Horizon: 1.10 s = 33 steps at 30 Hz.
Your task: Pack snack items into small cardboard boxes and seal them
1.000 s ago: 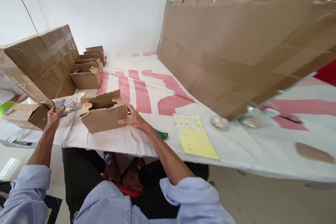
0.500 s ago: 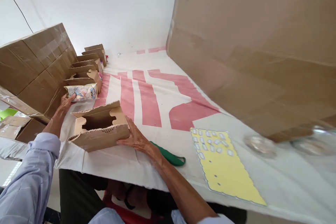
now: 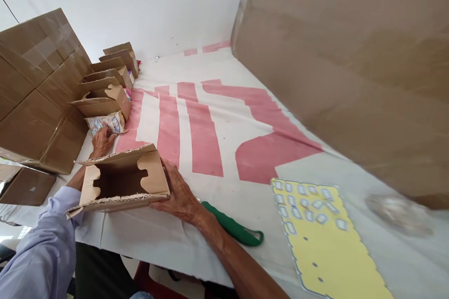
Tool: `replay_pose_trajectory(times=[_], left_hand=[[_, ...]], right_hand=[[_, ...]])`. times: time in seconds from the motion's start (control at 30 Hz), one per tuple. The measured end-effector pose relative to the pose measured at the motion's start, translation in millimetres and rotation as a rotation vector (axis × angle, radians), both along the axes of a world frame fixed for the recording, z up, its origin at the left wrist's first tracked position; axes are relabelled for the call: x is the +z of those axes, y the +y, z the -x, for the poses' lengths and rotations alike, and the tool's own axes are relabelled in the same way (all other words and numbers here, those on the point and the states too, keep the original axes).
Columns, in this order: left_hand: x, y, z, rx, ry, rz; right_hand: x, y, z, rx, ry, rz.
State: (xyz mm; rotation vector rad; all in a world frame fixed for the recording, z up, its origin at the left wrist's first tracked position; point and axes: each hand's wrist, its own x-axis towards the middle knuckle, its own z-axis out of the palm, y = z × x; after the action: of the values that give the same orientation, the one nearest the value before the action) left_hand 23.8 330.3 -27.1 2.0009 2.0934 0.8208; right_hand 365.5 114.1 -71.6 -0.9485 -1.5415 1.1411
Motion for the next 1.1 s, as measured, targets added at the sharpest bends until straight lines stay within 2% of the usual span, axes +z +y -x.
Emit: replay_pose_trajectory(times=[0.1,0.2,0.3,0.4,0.5,0.57,0.63,0.7,0.77,0.87,0.97,1.1], left_hand=[[5.6,16.3,-11.7,0.019,-0.007,-0.01],[19.6,25.2,-17.1,-0.015,-0.052,0.003],[42.9,11.4,-15.5,-0.077,-0.124,0.032],[80.4,-38.7,-8.3,-0.128,-0.215,0.0],[126.7,-117.8,-7.6,-0.223,-0.443,-0.21],[150.1,-169.9,-18.1,-0.365,-0.35,-0.208],[158.7,-208.5,-35.6,-0.555,-0.159,-0.094],[153.2,-228.0,-52.2,-0.62,0.099,-0.017],[141.6,-230.0,-59.3,-0.589,0.332,-0.015],[131.7,-209.9,-44.6,-0.539,0.541,-0.054],[138.4,-171.9,-10.3,-0.492,0.622,-0.092],[152.8,-111.7,31.5,-0.319,0.697,-0.075]], right_hand=[[3.0,0.7,-0.3,0.026,0.009,0.011],[4.9,0.9,-0.6,0.005,-0.002,0.007],[3.2,1.2,-0.5,-0.024,-0.009,-0.026],[-2.3,2.6,1.6,-0.053,-0.01,-0.058],[-8.7,5.1,6.6,-0.095,-0.015,-0.078],[-11.9,6.3,11.1,-0.128,-0.021,-0.089],[-14.2,6.7,15.4,-0.152,-0.024,-0.114],[-16.7,6.6,18.2,-0.161,-0.032,-0.148],[-20.2,6.3,19.2,-0.151,-0.051,-0.17],[-27.3,6.7,19.8,-0.122,-0.121,-0.179],[-34.1,8.5,22.0,-0.113,-0.23,-0.18],[-38.4,11.8,24.9,-0.119,-0.338,-0.186]])
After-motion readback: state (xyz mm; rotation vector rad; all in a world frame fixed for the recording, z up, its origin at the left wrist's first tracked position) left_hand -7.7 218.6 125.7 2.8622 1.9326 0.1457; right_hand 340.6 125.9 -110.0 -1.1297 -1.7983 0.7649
